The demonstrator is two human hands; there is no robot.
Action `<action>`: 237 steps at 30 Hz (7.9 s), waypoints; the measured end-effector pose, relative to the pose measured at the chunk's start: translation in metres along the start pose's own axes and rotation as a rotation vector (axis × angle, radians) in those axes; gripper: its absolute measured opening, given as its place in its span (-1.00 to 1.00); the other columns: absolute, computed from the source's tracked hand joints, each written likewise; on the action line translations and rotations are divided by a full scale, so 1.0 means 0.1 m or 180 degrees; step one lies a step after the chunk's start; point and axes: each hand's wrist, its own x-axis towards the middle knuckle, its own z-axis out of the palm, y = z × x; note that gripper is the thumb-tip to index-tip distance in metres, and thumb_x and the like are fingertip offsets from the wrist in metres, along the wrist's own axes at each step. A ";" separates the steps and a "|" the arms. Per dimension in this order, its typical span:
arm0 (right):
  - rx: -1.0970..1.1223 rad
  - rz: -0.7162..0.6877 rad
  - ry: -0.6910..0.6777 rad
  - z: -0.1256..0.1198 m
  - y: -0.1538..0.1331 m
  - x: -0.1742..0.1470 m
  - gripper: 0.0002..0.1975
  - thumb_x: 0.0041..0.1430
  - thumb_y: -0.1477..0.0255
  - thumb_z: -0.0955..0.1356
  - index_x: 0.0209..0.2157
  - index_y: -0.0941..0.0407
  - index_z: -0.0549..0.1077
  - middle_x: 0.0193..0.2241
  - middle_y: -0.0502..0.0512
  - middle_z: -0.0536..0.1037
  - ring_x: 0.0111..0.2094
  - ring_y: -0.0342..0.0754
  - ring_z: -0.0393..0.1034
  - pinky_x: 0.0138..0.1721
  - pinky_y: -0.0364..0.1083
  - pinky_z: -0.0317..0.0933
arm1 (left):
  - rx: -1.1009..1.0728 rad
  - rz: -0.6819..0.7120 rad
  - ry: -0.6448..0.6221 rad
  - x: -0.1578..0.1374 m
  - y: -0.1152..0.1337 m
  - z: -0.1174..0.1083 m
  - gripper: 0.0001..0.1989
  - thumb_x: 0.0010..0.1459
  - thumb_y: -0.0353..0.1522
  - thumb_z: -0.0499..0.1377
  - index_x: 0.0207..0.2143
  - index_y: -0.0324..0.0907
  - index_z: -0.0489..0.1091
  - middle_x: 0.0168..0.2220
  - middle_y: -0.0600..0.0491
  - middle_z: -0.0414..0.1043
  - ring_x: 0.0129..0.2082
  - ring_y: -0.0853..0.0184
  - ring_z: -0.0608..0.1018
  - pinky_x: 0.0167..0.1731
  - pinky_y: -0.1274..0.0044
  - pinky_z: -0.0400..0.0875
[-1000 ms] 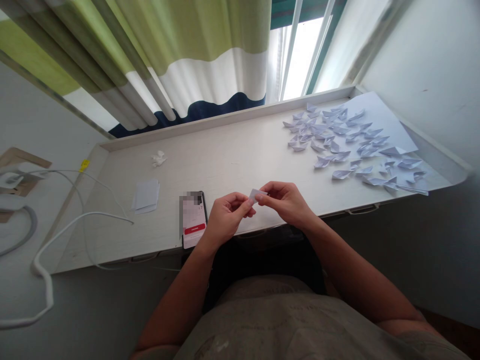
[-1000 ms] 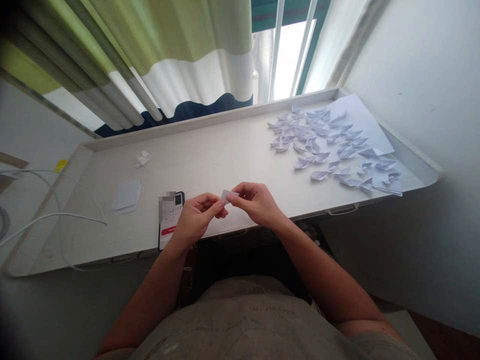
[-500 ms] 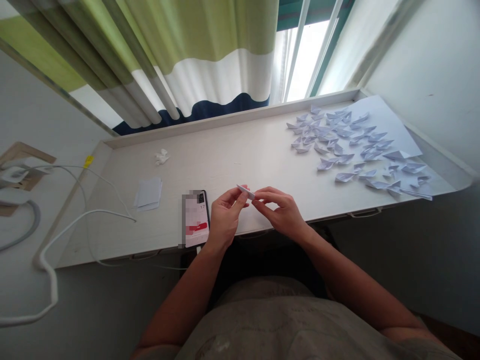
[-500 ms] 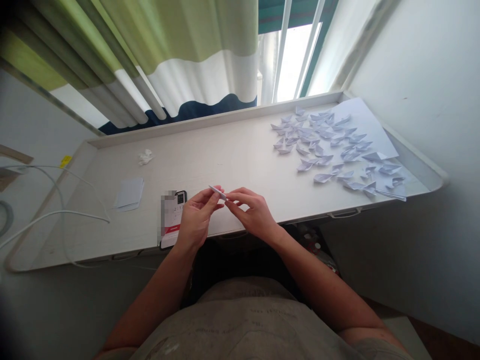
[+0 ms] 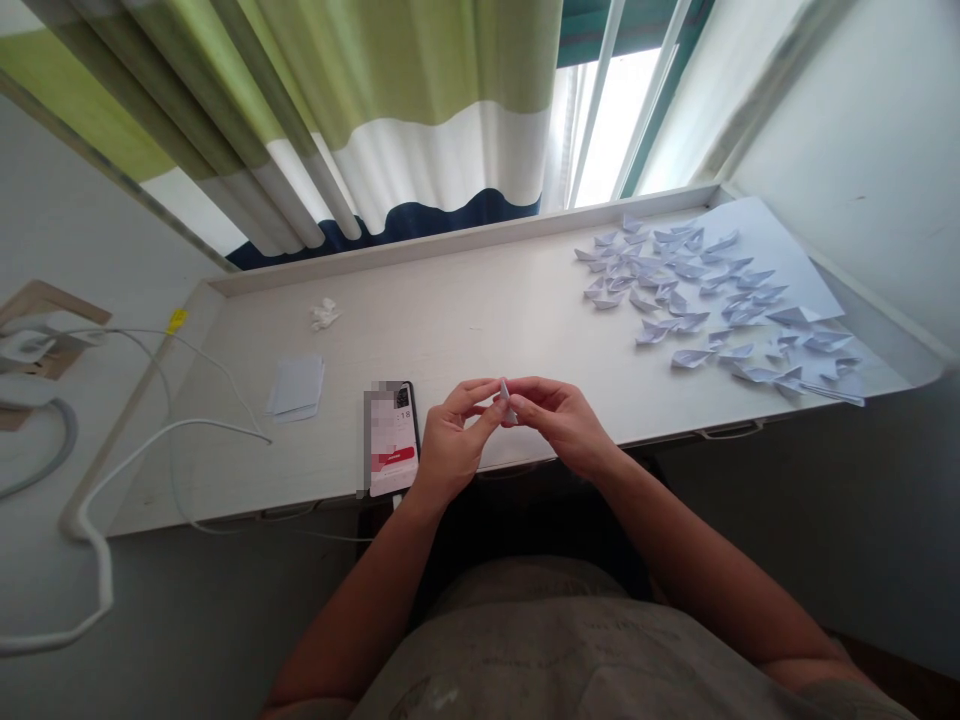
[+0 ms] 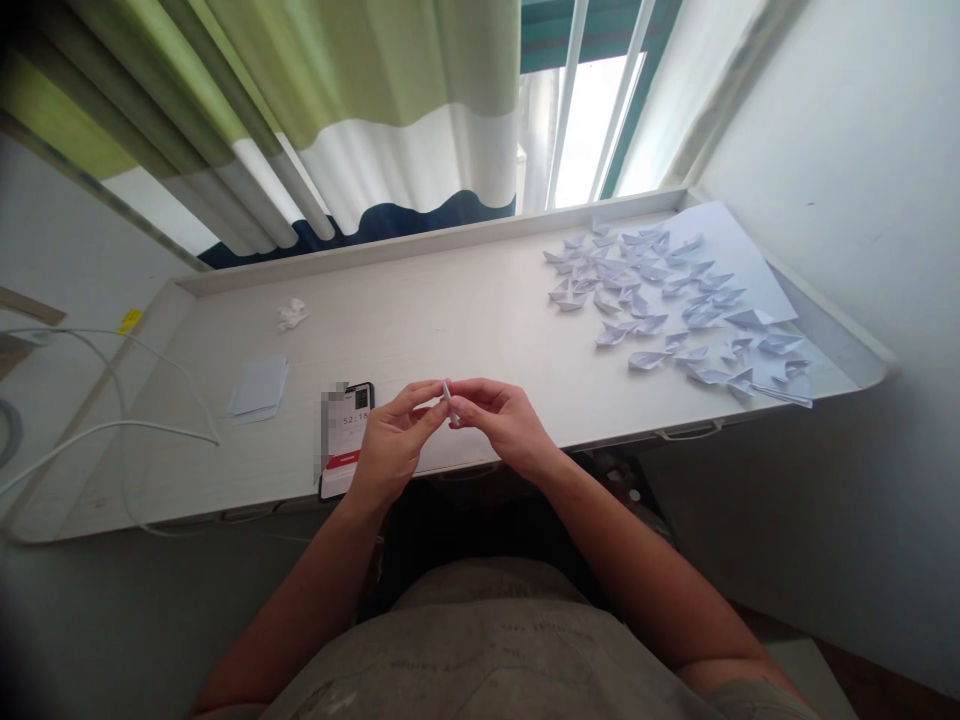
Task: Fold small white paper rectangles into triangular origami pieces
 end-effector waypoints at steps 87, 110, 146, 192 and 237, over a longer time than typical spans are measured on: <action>-0.2763 -0.1897 -0.0535 -0.27 0.03 -0.15 -0.91 0.41 0.42 0.46 -0.18 0.04 0.69 -0.12 0.15 0.66 -0.14 0.00 0.62 -0.09 -0.02 0.53 | 0.0115 -0.0637 -0.0474 0.02 0.02 -0.19 -0.67 0.15 -0.23 0.45 -0.18 -0.16 0.43 -0.39 0.06 0.67 -0.47 0.41 0.58 -0.41 0.60 0.38; -0.2100 -0.0961 0.0013 -0.20 0.02 -0.18 -0.71 0.37 0.13 0.48 -0.30 0.06 0.63 -0.14 0.15 0.67 -0.20 0.00 0.59 -0.17 0.00 0.49 | 0.1482 0.0631 -0.0865 -0.11 -0.01 -0.28 -0.73 0.28 -0.26 0.41 0.01 -0.07 0.68 0.01 -0.06 0.70 0.02 0.16 0.68 0.12 0.36 0.52; -0.1262 -0.0621 0.0430 -0.09 0.19 -0.14 -0.58 0.17 0.01 0.58 -0.24 0.07 0.59 -0.40 0.06 0.67 -0.36 -0.02 0.58 -0.31 -0.04 0.45 | 0.0238 -0.0855 -0.0545 0.00 -0.04 -0.23 -0.54 0.00 -0.14 0.56 -0.16 -0.22 0.60 -0.44 0.01 0.69 -0.45 0.25 0.71 -0.36 0.47 0.60; -0.1764 -0.0969 0.0120 -0.25 0.20 -0.26 -0.77 0.34 0.22 0.51 -0.08 0.03 0.70 -0.29 0.07 0.67 -0.30 -0.04 0.50 -0.25 -0.03 0.37 | 0.1245 0.0270 -0.0840 0.02 -0.05 -0.34 -0.70 0.22 -0.31 0.46 0.01 -0.07 0.71 -0.15 -0.02 0.74 -0.25 0.27 0.67 -0.17 0.45 0.56; -0.1204 -0.0769 0.0779 -0.06 0.12 -0.02 -0.66 0.30 0.09 0.48 -0.14 0.08 0.63 -0.38 0.05 0.62 -0.36 -0.03 0.52 -0.26 -0.02 0.46 | -0.0008 -0.0648 -0.0239 0.04 -0.14 -0.08 -0.60 0.02 -0.04 0.54 -0.38 -0.18 0.62 -0.46 0.10 0.56 -0.45 0.41 0.48 -0.38 0.54 0.41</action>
